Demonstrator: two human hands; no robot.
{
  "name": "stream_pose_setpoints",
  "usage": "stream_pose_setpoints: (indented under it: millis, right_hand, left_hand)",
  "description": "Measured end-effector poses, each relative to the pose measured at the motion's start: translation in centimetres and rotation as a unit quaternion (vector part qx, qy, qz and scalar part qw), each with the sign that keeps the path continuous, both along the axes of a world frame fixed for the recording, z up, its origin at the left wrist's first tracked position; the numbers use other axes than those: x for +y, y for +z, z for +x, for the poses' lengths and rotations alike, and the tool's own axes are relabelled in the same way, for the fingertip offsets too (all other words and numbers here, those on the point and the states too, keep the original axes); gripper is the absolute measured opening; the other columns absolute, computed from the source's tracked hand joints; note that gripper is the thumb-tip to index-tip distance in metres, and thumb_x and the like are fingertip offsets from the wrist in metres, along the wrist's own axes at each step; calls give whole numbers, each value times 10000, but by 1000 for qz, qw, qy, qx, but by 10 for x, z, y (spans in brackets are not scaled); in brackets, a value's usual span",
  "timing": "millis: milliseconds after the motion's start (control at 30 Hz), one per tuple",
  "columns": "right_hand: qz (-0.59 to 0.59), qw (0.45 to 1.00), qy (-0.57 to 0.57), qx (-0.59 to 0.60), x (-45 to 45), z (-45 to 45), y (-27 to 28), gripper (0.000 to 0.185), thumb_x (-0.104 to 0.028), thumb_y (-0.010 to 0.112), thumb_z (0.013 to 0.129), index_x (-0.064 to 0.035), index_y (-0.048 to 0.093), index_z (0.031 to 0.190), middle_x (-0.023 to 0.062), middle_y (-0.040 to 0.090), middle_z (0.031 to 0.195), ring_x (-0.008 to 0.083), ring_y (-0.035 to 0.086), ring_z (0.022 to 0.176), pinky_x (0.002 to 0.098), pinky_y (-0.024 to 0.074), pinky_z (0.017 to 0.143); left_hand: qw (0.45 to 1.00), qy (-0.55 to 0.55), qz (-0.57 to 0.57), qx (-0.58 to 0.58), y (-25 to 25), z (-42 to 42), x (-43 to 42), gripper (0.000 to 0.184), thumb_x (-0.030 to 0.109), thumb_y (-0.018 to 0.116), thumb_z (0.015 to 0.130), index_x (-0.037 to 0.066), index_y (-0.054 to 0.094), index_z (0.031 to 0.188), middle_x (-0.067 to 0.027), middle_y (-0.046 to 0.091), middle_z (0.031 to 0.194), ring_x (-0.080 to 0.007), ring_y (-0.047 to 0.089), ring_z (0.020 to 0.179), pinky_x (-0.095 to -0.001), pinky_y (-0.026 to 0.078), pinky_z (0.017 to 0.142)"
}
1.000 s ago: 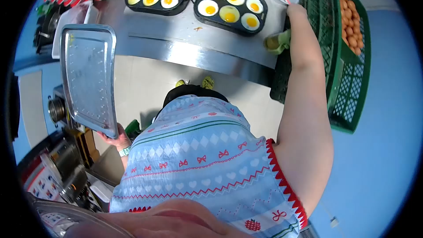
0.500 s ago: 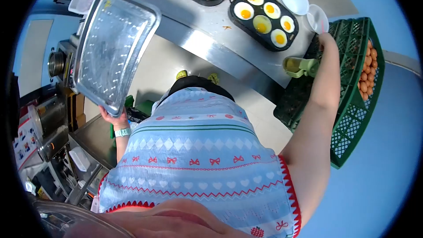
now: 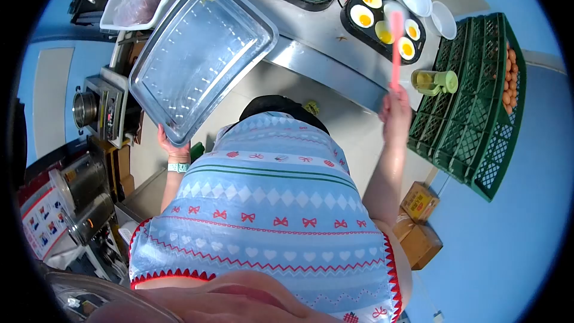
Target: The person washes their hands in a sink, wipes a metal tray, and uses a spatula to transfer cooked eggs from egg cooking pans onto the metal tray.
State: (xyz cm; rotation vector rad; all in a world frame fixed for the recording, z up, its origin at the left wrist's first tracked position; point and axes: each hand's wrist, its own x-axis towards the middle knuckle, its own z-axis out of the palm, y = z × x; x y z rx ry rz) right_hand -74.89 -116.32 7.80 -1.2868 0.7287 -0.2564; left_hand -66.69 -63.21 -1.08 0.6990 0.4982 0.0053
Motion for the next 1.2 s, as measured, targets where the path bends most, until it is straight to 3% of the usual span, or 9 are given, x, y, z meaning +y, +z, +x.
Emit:
stream_pose_setpoints:
  millis: [133,200,233,267,300,400,600,933,1200]
  right_hand:
    - [21,996,-52,65,80,42,-23,327,-227,475,953,-90,494,1249,-73,341,620,10,285,470,159,223,393]
    - [-91,996,11,15,91,66,-50,362,-202,458,950,-97,484,1295,-5,526,687,91,486,529,225,388,453]
    - [-93,996,7,16,89,84,-68,362,-202,458,950,-97,484,1295,-5,526,687,91,486,529,225,388,453]
    - [-336,941,10,-26,87,103,-87,362,-204,453,945,-105,497,1291,57,596,797,180,566,639,289,448,537]
    - [-559,826,13,-66,87,116,-96,364,-207,448,940,-114,509,1286,119,666,908,268,647,749,354,508,621]
    - [-537,836,13,109,100,137,-76,360,-226,444,922,-138,539,1258,188,640,1037,374,625,915,443,505,757]
    - [-580,791,32,193,96,151,-72,375,-269,445,902,-172,551,1249,203,653,902,381,632,816,469,503,723]
    - [-603,763,43,231,99,162,-45,375,-255,456,884,-158,565,1229,201,647,958,370,628,871,455,499,763]
    - [-563,791,52,234,96,167,-40,369,-236,459,866,-127,591,1193,206,629,1031,359,605,968,427,479,845]
  left_hand:
    - [999,-43,-23,23,-17,20,40,595,409,483,869,27,427,1323,-147,520,1275,-338,502,1162,-513,389,992]
    - [997,-59,-36,16,-21,27,53,594,407,484,869,27,428,1322,-149,520,1275,-338,505,1158,-512,392,991]
    - [997,-70,-34,19,-22,30,58,595,408,483,870,26,427,1322,-151,521,1274,-338,510,1153,-510,396,988]
    - [996,-82,-32,23,-23,31,64,596,408,482,870,24,426,1323,-152,521,1274,-339,515,1147,-508,400,986]
    - [996,-85,-34,23,-21,34,66,596,408,482,870,24,426,1323,-152,521,1274,-339,515,1147,-508,400,986]
    - [996,-86,-9,37,-14,32,71,597,408,475,875,16,422,1322,-157,523,1270,-340,521,1141,-506,407,980]
    - [994,-100,-30,40,-13,27,79,520,419,471,892,34,490,1241,-115,580,1169,-297,561,1074,-460,445,933]
    - [995,-92,1,30,-28,30,88,493,412,506,873,39,529,1195,-101,597,1133,-277,562,1056,-437,439,929]
    - [995,-89,-19,41,-18,35,83,495,406,506,873,32,526,1196,-105,597,1133,-281,568,1048,-444,443,923]
